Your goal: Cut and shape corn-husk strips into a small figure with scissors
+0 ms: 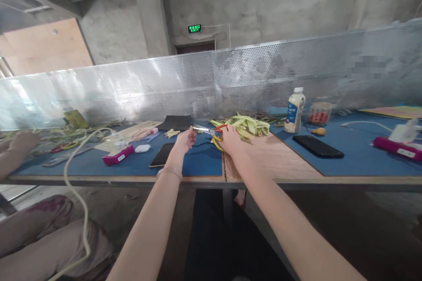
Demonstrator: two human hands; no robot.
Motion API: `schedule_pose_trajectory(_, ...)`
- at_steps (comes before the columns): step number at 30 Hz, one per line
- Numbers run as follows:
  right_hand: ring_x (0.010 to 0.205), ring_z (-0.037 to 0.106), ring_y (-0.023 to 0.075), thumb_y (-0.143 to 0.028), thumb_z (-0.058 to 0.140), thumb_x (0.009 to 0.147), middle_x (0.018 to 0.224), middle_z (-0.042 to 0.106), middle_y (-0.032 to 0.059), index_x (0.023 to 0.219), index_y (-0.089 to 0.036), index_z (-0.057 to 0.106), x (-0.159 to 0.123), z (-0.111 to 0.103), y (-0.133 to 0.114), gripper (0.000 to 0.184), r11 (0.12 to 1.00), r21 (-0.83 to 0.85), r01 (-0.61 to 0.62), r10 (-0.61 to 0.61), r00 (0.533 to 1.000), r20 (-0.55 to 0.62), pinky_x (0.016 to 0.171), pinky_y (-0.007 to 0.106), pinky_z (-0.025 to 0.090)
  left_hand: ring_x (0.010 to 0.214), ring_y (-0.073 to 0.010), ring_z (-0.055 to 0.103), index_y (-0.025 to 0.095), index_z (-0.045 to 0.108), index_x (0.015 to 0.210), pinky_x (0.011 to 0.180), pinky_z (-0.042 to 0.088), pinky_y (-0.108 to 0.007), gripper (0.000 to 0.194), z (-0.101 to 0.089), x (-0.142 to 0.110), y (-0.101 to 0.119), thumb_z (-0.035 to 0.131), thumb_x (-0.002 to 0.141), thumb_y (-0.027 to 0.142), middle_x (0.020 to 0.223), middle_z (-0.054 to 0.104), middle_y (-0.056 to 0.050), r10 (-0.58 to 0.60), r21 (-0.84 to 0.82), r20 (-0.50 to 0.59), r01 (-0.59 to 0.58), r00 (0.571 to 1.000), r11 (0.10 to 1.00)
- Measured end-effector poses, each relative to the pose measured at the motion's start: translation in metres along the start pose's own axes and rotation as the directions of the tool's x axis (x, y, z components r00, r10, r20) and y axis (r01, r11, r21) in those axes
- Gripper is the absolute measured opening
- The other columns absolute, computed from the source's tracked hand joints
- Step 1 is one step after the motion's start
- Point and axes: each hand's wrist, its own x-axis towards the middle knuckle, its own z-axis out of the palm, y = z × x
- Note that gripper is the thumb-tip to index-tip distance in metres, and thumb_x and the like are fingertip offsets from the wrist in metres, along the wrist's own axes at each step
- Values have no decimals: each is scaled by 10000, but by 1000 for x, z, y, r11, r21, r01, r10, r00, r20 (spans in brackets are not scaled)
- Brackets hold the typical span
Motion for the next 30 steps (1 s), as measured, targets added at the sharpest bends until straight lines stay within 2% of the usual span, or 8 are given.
schedule_pose_trajectory(23, 960, 447, 273, -352, 583, 748, 1009, 496, 134, 931, -128, 514, 0, 2, -1, 297, 1000, -3, 3, -3, 1000, -1, 813, 353, 398, 862, -172, 602, 139, 550, 1106, 717, 524, -353, 290, 3, -3, 3, 536, 864, 297, 1062, 593, -79, -41, -24, -44, 40, 998, 999)
schedule_pose_trajectory(30, 973, 442, 274, -310, 578, 745, 1025, 495, 139, 947, -125, 513, 0, 3, -2, 281, 1000, 1, -3, 3, 1000, 10, 834, 356, 389, 867, -172, 600, 143, 553, 1103, 724, 523, -355, 286, 3, -4, 4, 532, 866, 301, 1069, 592, -80, -45, -20, -35, 44, 998, 999)
